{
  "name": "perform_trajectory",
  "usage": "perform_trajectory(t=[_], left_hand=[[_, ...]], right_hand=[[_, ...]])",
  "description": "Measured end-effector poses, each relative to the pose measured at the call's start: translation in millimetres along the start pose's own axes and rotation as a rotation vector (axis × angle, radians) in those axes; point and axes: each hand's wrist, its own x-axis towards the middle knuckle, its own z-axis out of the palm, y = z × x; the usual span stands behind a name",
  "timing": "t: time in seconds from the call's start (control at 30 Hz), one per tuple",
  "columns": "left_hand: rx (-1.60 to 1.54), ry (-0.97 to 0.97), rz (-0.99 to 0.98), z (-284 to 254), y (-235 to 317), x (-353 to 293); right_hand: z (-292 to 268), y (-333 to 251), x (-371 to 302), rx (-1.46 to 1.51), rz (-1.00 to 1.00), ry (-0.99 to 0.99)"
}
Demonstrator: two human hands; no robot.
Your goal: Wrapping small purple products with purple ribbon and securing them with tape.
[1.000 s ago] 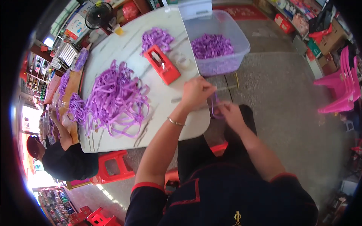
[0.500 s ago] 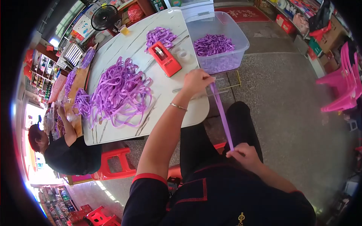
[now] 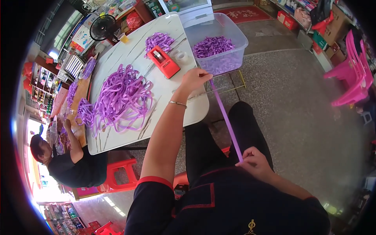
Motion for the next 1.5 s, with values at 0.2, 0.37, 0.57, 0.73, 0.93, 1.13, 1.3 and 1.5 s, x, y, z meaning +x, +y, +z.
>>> perform_trajectory(t=[0.2, 0.37, 0.57, 0.73, 0.93, 1.13, 1.3, 1.5], left_hand=[[0.004, -0.078, -0.037, -7, 8, -2], [0.045, -0.047, -0.019, -4, -1, 1], [0.149, 0.001, 0.017, -1, -2, 3], [0.16, 0.004, 0.0, -1, 0, 3], [0.174, -0.01, 0.007, -1, -2, 3], [0.175, 0.005, 0.018, 1, -2, 2], [0.172, 0.049, 0.036, 3, 0, 0], [0.187, 0.063, 0.073, 6, -2, 3]], right_hand=[[2, 7, -1, -0.007, 0.022, 0.033], [2, 7, 1, 0.016, 0.055, 0.034], [-1, 10, 2, -0.036, 0.075, 0.007], [-3, 6, 0, 0.001, 0.123, 0.01], [-4, 2, -1, -0.022, 0.099, -0.011], [-10, -20, 1, 0.036, 0.011, -0.06], [-25, -43, 19, -0.045, -0.183, -0.109], [-51, -87, 64, -0.1, -0.487, -0.129]])
